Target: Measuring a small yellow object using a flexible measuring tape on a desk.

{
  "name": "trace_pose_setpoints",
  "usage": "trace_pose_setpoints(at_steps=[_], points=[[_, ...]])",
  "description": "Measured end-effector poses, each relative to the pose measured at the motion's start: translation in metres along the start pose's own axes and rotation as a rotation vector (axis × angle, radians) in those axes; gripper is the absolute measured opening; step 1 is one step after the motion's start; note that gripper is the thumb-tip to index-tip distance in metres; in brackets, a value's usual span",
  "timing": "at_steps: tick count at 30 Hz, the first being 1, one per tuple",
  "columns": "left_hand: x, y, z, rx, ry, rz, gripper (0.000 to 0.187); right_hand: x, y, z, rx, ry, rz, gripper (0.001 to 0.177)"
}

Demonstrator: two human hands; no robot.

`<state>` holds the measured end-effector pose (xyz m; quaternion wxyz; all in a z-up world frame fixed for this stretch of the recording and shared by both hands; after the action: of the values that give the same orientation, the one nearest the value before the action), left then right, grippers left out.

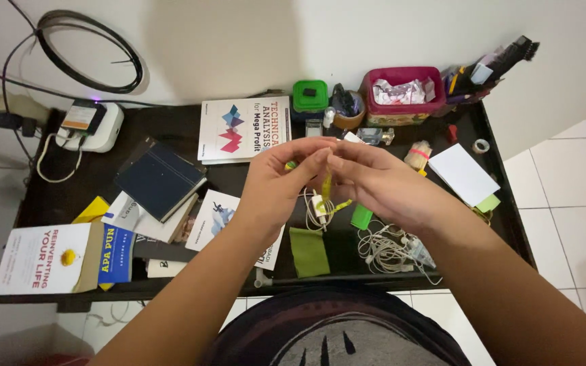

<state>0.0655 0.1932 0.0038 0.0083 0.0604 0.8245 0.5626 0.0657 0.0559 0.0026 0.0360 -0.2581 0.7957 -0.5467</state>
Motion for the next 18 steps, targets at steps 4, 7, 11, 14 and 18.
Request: trace_pose_setpoints(at_steps=[4,7,11,14,18], points=[[0.0,0.009,0.001,-0.078,-0.025,-0.053,0.026,0.002,0.001,0.002,-0.003,0.11,-0.061,0.036],[-0.002,0.007,0.0,-0.077,-0.009,0.027,0.026,0.003,0.006,0.003,-0.145,-0.007,-0.076,0.025],[-0.003,0.002,-0.002,-0.053,-0.075,0.011,0.024,0.008,-0.006,-0.004,-0.175,0.053,-0.102,0.022],[-0.005,0.007,-0.008,-0.127,-0.082,-0.021,0.024,0.012,-0.01,0.007,-0.113,0.076,-0.092,0.019],[-0.012,0.005,-0.013,-0.305,-0.097,-0.115,0.021,0.019,-0.013,0.026,0.067,0.163,-0.125,0.015]])
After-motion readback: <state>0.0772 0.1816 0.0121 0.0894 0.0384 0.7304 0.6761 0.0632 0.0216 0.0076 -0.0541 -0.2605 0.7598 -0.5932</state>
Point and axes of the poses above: each hand's wrist, its own x-axis away from the middle knuckle, its own z-axis out of the back of the hand, y = z × x, the point moved 7 cm from there along -x, towards the middle knuckle, and after that the axes turned 9 degrees about y, right-handed, at the moved point
